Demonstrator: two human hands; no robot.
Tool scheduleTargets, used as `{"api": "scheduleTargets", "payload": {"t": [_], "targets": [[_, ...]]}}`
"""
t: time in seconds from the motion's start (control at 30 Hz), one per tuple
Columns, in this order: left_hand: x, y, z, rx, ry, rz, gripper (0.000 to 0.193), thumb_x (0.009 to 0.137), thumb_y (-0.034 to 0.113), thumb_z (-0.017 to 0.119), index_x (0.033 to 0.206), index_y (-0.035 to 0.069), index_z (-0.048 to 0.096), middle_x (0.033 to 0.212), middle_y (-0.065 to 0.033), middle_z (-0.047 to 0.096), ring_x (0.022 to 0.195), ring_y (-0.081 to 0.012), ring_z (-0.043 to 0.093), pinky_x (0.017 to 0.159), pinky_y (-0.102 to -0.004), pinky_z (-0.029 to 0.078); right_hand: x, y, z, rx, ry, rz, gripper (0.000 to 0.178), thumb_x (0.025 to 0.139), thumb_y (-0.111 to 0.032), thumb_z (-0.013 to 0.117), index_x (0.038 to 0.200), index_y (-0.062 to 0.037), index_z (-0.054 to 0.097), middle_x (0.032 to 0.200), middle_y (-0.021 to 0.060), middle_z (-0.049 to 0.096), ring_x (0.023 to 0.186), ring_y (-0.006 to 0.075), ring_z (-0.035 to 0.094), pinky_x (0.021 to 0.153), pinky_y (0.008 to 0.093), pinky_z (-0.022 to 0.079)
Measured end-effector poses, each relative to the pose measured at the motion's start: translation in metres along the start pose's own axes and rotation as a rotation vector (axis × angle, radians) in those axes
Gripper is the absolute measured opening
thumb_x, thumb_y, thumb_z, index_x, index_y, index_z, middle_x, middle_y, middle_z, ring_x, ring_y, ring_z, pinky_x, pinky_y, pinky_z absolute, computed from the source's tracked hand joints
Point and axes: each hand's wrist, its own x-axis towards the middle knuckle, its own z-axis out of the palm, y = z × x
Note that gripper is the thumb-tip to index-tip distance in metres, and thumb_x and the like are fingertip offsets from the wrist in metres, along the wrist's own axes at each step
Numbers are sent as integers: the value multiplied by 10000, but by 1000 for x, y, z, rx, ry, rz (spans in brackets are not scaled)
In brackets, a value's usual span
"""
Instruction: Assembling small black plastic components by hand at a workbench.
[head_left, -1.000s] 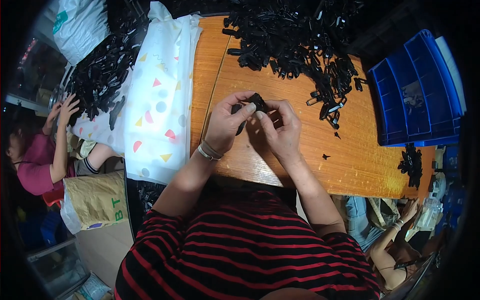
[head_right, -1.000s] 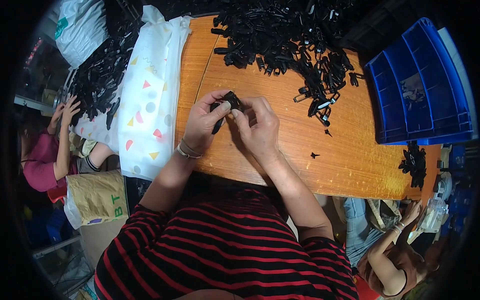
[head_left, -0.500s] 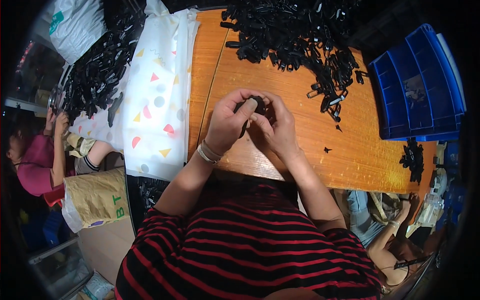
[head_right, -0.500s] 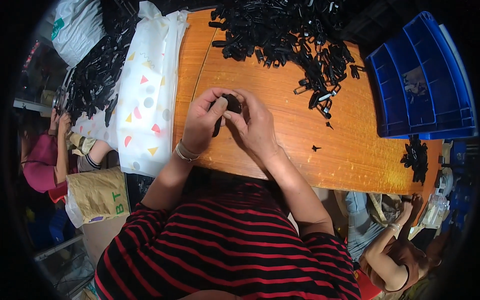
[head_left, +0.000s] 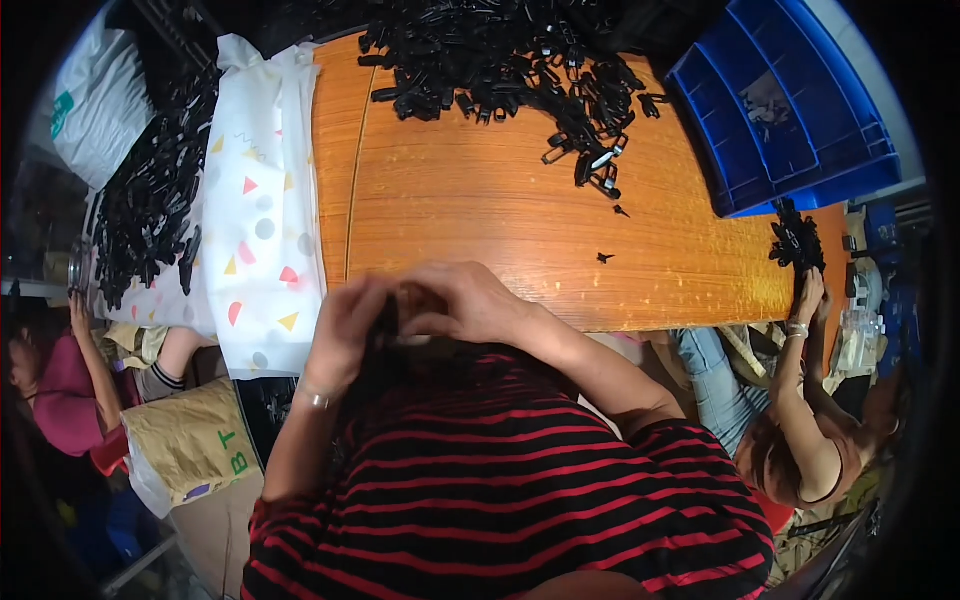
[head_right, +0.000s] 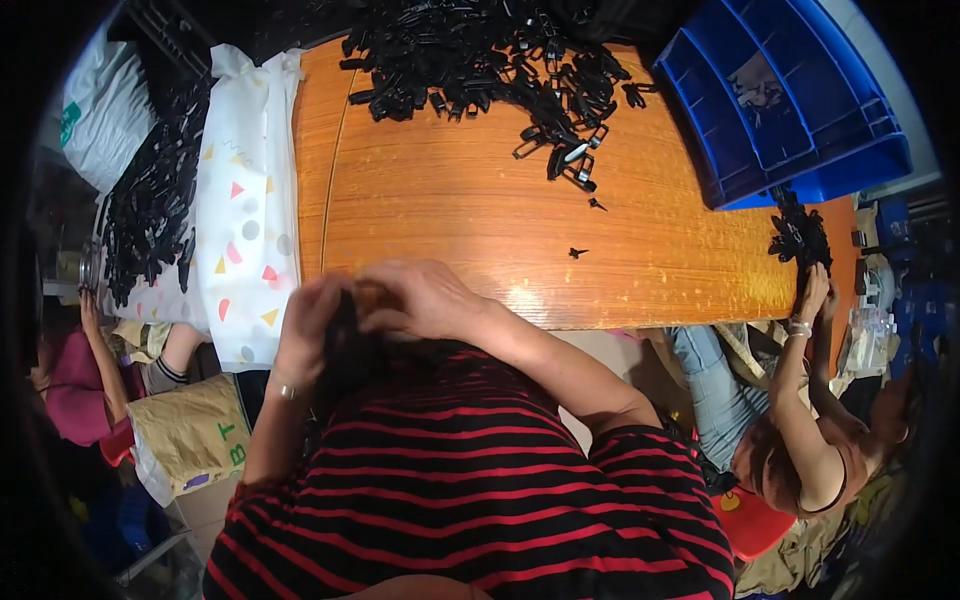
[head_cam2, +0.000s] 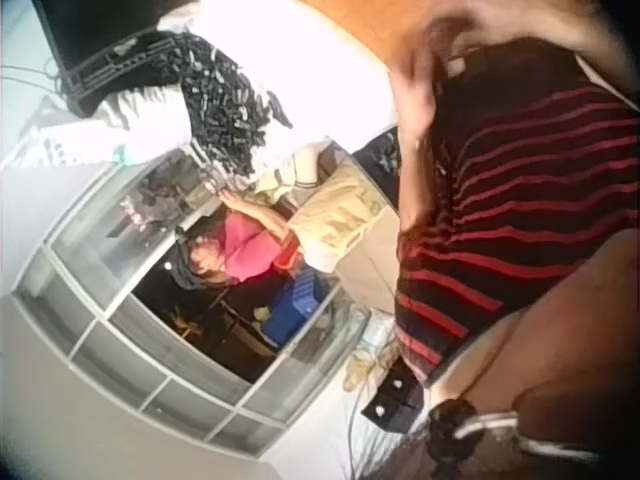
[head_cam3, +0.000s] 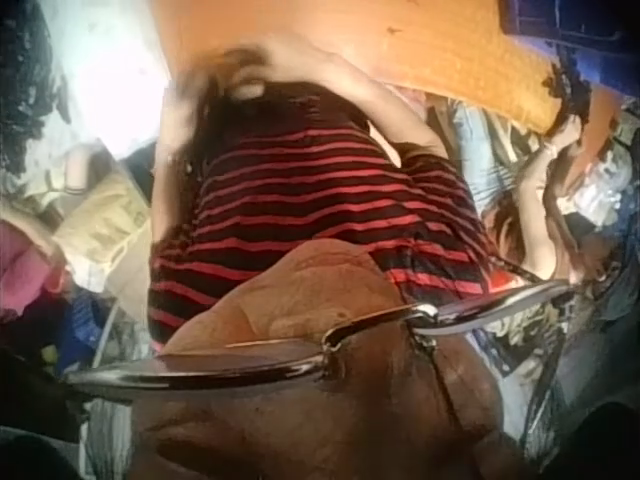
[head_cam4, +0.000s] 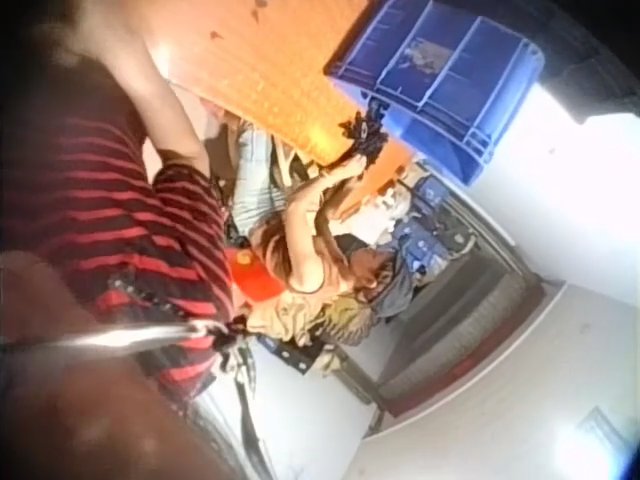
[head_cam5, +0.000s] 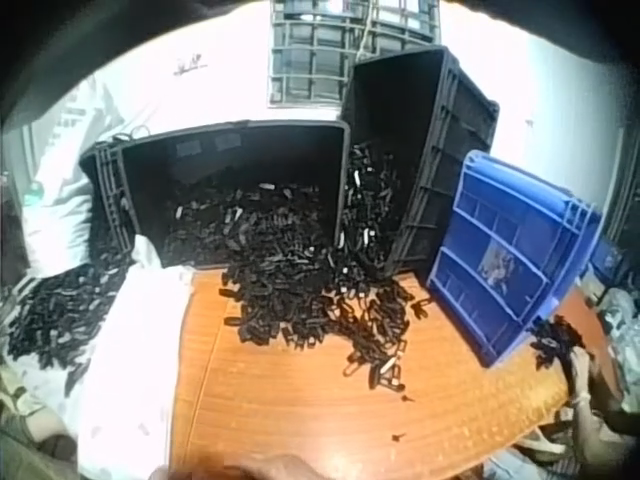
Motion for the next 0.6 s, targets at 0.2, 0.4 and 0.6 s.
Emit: {"api": "scheduleTargets", "payload": {"t": [0.2, 0.4, 0.6], "targets": [[-127, -87, -84, 725, 159, -121, 136, 881, 130, 591, 840, 6, 626, 684, -59, 613, 593, -148, 590, 553, -280, 463, -12, 48, -73, -526, 291, 121, 285, 796, -137, 717, 1054, -33, 657, 864, 146, 651, 780, 311, 645, 681, 378, 521], [-193, -203, -153, 1142, 395, -465, 287, 777, 288, 715, 955, 70, 657, 980, -195, 650, 895, -367, 635, 716, -434, 509, 0, 71, -137, -975, 395, 538, 372, 833, -32, 589, 1204, -51, 575, 1112, 229, 538, 860, 409, 632, 715, 458, 528], [-167, -148, -134, 1213, -35, -296, 381, 729, 307, 741, 1020, 75, 659, 1023, -167, 663, 923, -350, 641, 776, -418, 522, 14, 91, -144, -1162, 302, 565, 433, 788, 35, 532, 1209, -58, 575, 1099, 267, 520, 860, 409, 636, 708, 461, 537]]}}
